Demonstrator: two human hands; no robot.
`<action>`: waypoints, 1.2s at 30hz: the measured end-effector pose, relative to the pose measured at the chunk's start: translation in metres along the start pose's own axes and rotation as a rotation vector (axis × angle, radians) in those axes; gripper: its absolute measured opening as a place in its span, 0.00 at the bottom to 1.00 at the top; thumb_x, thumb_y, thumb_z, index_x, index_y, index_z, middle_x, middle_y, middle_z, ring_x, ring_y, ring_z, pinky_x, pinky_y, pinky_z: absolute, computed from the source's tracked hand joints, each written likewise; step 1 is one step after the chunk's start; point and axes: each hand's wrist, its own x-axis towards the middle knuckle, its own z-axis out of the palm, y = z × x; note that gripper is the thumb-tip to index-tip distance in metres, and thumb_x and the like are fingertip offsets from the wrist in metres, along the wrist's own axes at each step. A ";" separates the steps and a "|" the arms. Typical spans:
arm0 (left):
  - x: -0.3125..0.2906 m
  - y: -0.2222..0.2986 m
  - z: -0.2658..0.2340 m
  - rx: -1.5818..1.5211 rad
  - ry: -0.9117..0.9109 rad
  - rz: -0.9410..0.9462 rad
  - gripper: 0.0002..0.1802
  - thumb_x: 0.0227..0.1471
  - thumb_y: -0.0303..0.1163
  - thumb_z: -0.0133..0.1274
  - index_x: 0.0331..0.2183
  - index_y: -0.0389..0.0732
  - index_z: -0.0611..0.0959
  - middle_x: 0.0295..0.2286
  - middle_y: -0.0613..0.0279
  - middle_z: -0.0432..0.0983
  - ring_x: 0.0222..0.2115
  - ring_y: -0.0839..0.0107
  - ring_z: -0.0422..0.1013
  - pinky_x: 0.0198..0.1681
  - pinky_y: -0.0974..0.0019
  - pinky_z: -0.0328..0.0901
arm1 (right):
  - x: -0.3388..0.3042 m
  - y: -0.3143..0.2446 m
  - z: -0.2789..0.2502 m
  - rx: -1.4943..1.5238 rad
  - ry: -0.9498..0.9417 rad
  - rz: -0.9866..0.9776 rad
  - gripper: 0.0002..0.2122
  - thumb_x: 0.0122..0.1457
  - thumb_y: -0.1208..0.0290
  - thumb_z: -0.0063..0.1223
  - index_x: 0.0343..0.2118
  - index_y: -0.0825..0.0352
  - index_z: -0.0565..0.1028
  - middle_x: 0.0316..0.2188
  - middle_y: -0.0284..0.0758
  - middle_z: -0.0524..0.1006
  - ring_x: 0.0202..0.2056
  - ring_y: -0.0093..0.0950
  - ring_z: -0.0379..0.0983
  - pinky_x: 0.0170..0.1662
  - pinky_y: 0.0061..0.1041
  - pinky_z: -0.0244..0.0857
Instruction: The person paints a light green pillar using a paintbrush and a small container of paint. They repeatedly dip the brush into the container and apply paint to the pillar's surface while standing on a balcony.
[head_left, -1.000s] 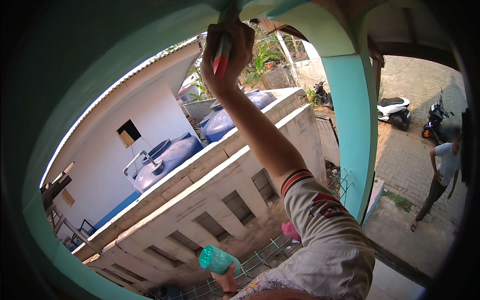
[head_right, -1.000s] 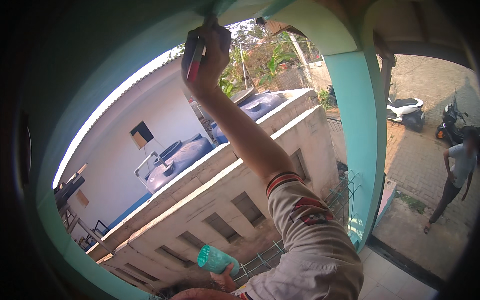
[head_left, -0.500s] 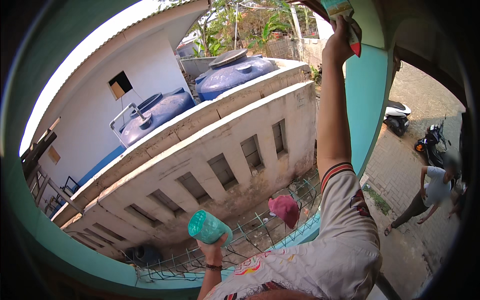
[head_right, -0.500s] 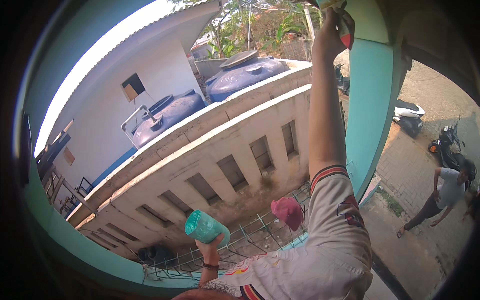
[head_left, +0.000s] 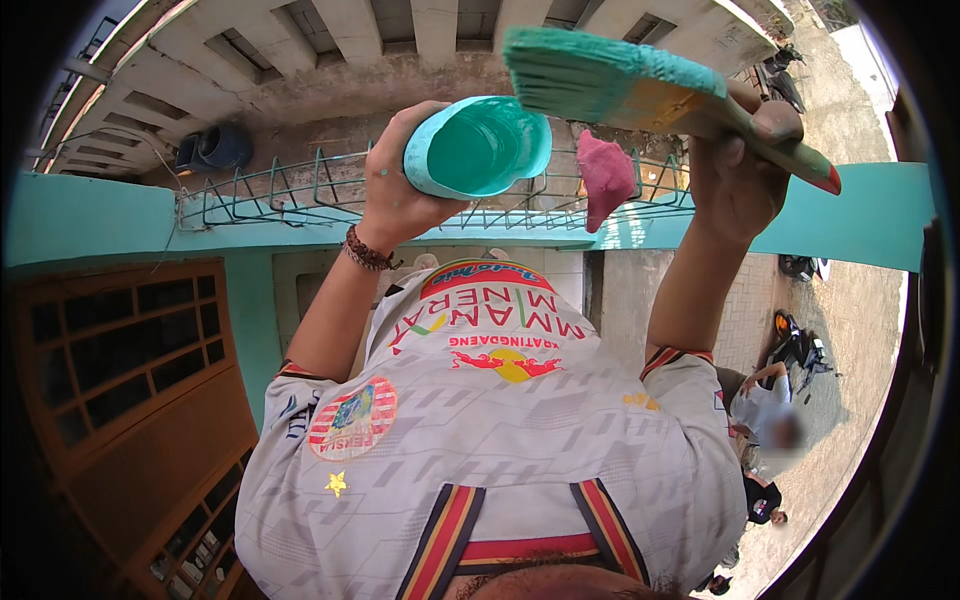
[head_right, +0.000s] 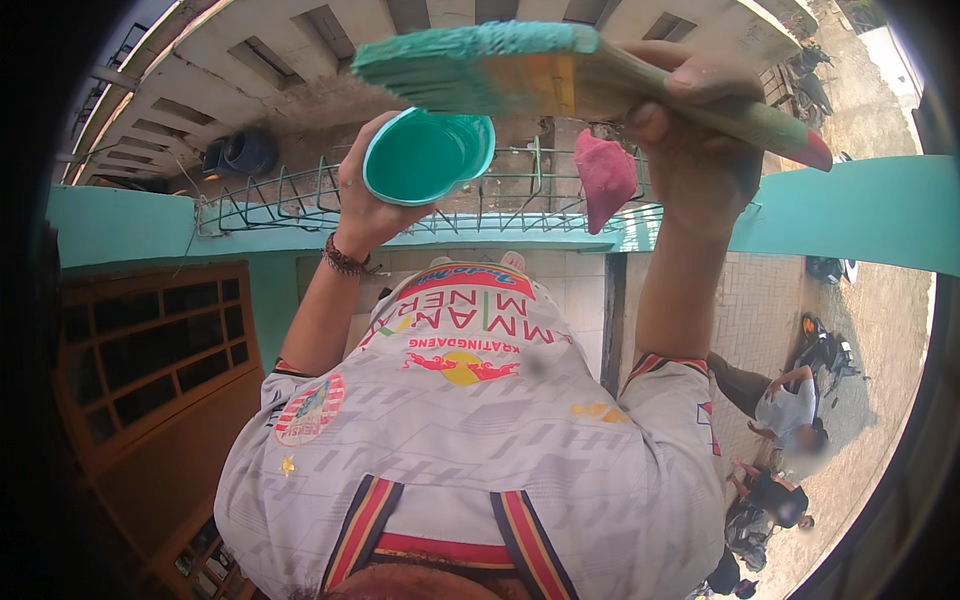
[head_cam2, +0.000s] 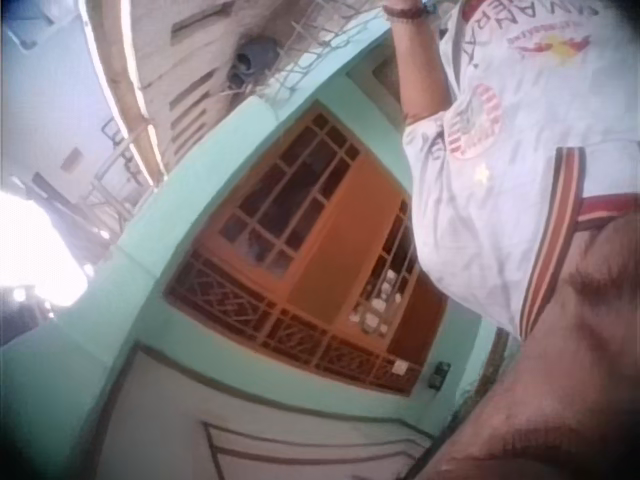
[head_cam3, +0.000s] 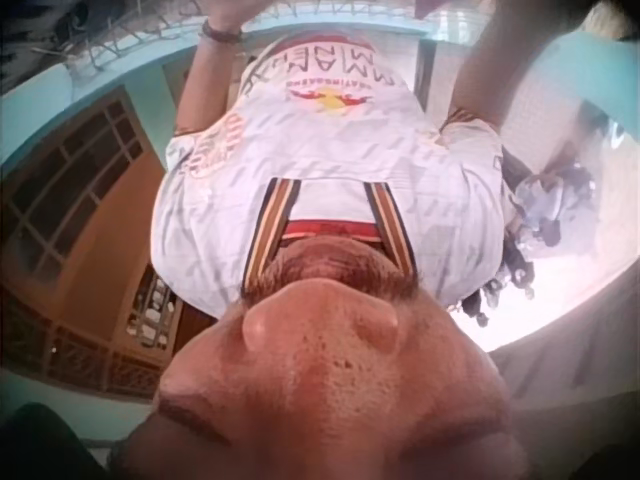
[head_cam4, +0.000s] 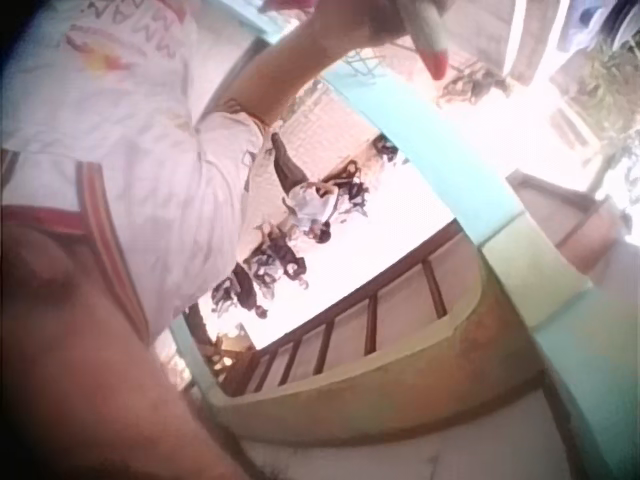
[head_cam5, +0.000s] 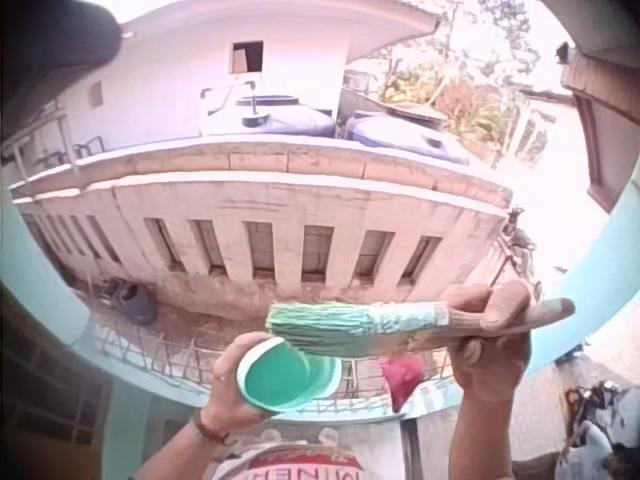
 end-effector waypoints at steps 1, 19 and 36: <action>-0.001 -0.005 -0.002 -0.001 -0.028 -0.030 0.42 0.27 0.31 0.73 0.49 0.40 0.75 0.44 0.55 0.76 0.44 0.61 0.75 0.49 0.62 0.70 | 0.009 0.001 0.002 -0.002 -0.210 0.013 0.14 0.54 0.84 0.60 0.44 0.67 0.74 0.45 0.49 0.77 0.39 0.31 0.78 0.39 0.27 0.74; -0.008 -0.015 -0.030 0.040 -0.001 0.035 0.43 0.28 0.35 0.75 0.50 0.39 0.75 0.46 0.55 0.75 0.45 0.60 0.73 0.49 0.60 0.69 | 0.073 0.036 0.094 -0.597 -0.806 0.352 0.09 0.44 0.79 0.62 0.31 0.63 0.79 0.24 0.38 0.79 0.27 0.35 0.77 0.31 0.29 0.69; -0.010 -0.017 -0.037 -0.036 -0.007 -0.099 0.45 0.27 0.29 0.70 0.52 0.38 0.72 0.45 0.56 0.76 0.46 0.66 0.74 0.51 0.63 0.68 | 0.075 0.056 0.071 -0.478 -0.654 0.154 0.07 0.49 0.80 0.61 0.32 0.67 0.79 0.26 0.34 0.80 0.24 0.25 0.76 0.30 0.20 0.71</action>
